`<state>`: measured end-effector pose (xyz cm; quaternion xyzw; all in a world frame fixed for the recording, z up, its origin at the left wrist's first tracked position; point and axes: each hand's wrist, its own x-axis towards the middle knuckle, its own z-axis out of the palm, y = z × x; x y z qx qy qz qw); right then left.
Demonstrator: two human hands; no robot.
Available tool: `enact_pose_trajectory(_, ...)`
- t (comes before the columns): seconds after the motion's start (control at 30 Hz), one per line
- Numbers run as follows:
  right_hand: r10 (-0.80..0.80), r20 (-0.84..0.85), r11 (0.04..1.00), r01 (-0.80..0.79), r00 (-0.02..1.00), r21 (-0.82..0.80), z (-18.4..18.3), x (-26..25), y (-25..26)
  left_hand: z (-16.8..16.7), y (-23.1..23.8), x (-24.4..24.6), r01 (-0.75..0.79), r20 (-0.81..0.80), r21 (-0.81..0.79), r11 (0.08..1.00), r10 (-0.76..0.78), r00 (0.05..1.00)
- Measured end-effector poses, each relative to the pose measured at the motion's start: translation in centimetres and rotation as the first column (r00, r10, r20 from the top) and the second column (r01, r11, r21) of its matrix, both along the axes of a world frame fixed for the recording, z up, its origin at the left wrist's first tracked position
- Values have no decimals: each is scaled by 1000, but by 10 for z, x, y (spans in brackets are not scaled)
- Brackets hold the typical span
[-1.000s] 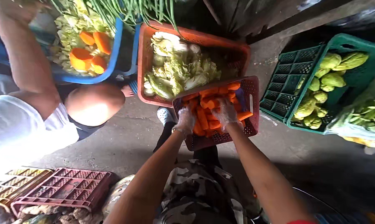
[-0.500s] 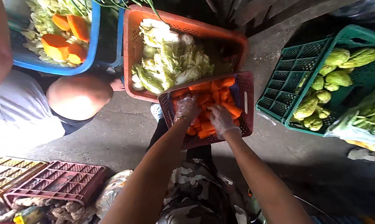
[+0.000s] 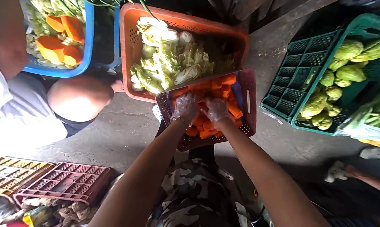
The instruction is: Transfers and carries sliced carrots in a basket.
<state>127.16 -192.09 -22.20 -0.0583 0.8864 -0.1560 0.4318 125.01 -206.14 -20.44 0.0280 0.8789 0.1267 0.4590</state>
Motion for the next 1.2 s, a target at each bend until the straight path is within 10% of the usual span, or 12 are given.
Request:
enact_pose_trajectory(0.4,-432,236,859,477,871,-188,12,3,8,-18,21,-15,-384,122,-172,907,406,905)
enact_pose_trajectory(0.53,-569,93,819,573,817,-35,25,-23,43,-23,25,-17,-419,143,-188,888,447,883)
enact_pose_trajectory(0.73,-445,124,869,395,887,299,-14,-54,55,-30,15,-21,-373,243,-149,916,400,884)
enact_pose_trajectory(1.2,-275,294,956,229,915,182,-10,-60,78,-30,45,-31,-78,252,-111,991,104,962)
